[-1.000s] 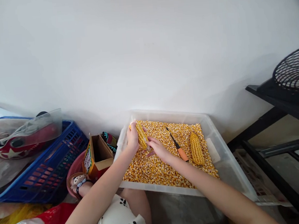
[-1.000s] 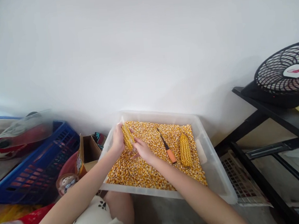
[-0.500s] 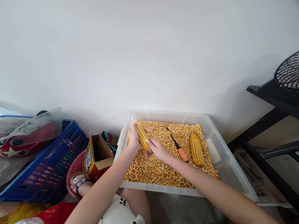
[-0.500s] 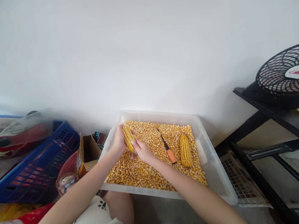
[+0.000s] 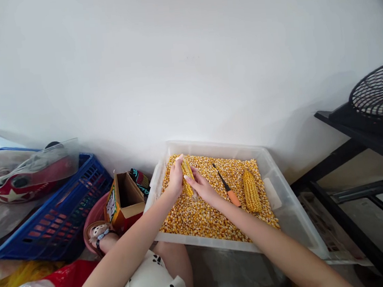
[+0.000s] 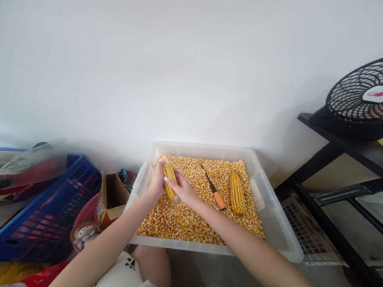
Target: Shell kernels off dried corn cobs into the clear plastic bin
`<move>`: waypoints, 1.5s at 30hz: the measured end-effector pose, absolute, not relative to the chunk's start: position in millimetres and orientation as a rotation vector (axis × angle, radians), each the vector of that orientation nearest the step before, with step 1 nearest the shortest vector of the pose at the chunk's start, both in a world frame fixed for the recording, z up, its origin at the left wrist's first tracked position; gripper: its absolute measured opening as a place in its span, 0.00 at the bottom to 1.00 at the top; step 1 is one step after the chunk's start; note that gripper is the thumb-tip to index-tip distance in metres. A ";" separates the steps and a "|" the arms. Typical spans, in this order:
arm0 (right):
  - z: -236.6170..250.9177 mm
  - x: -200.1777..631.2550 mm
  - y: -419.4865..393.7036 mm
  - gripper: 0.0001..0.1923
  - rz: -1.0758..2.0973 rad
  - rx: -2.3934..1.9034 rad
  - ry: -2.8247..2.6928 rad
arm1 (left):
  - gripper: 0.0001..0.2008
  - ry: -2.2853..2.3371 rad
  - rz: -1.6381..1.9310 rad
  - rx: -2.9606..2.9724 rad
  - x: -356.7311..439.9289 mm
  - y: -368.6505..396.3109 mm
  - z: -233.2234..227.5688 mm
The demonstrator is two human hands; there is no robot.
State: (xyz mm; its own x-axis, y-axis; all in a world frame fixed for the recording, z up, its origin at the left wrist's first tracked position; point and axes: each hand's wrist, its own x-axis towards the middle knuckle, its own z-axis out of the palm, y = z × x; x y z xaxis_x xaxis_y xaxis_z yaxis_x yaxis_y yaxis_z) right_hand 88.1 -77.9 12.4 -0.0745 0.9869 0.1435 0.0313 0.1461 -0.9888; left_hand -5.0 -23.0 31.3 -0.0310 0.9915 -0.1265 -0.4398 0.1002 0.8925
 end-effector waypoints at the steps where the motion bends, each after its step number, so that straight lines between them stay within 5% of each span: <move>1: 10.7 88.3 -77.7 0.29 1.107 -1.113 -1.378 | 0.08 0.953 1.367 0.814 -3.0 -24.3 29.5; 33: -8.2 86.7 -80.1 0.30 0.858 -1.287 -1.389 | 0.09 1.012 1.341 0.878 6.0 -41.2 36.1; 45: -5.9 101.8 -72.0 0.27 1.135 -1.150 -1.194 | 0.13 0.942 1.261 0.883 0.2 -34.4 31.0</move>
State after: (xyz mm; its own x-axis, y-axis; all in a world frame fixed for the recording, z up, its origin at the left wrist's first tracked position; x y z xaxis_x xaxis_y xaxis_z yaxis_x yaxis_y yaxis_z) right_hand 101.8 -72.0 -5.9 0.0420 0.9961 0.0776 -0.0269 0.0788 -0.9965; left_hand 0.2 -34.4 31.0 0.0628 0.9943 -0.0866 -0.3648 0.1036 0.9253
